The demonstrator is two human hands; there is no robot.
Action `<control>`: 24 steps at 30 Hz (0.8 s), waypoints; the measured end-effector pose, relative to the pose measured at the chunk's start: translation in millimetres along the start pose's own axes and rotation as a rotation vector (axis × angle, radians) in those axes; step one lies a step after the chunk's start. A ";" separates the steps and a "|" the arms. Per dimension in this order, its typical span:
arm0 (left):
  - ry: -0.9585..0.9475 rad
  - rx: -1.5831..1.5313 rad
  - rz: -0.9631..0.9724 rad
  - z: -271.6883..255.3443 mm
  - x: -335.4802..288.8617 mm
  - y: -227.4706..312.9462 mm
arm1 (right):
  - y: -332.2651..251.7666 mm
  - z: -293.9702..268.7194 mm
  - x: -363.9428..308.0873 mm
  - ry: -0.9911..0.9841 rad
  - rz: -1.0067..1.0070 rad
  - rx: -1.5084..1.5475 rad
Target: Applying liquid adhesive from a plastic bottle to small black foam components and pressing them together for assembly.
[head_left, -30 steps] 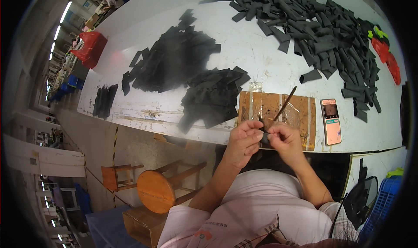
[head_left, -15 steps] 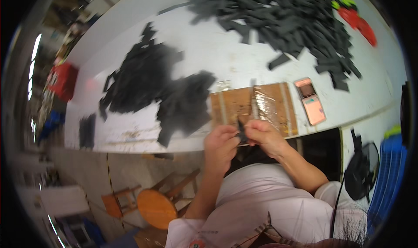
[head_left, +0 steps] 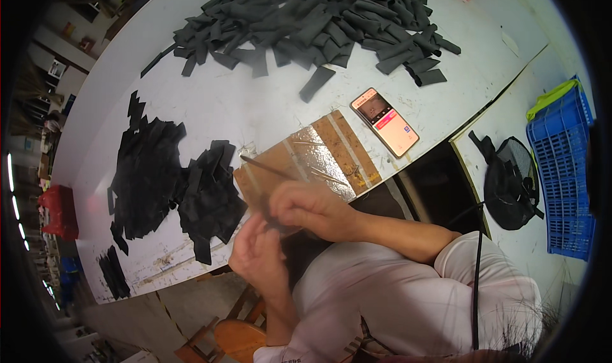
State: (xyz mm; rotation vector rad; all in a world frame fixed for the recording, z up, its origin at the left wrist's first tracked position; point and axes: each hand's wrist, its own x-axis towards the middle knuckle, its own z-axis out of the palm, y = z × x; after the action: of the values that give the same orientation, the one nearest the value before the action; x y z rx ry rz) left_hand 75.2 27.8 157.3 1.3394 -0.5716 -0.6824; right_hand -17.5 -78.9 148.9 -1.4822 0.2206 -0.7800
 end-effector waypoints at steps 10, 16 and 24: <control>0.090 0.034 0.095 10.5 4.4 -5.3 | -3.7 0.6 -5.1 0.039 -0.067 -0.330; -0.159 -0.664 -0.225 -5.7 14.4 0.0 | -7.6 -2.3 -3.2 0.009 0.114 -0.062; -0.452 -1.200 -0.274 4.5 11.8 16.8 | -44.4 2.3 8.7 -0.192 0.007 0.062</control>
State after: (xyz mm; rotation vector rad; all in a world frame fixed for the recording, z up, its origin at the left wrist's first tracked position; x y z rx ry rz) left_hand 82.0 17.7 174.5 0.1225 -0.2192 -1.2896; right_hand -24.4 -77.7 193.7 -1.4864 0.0561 -0.6291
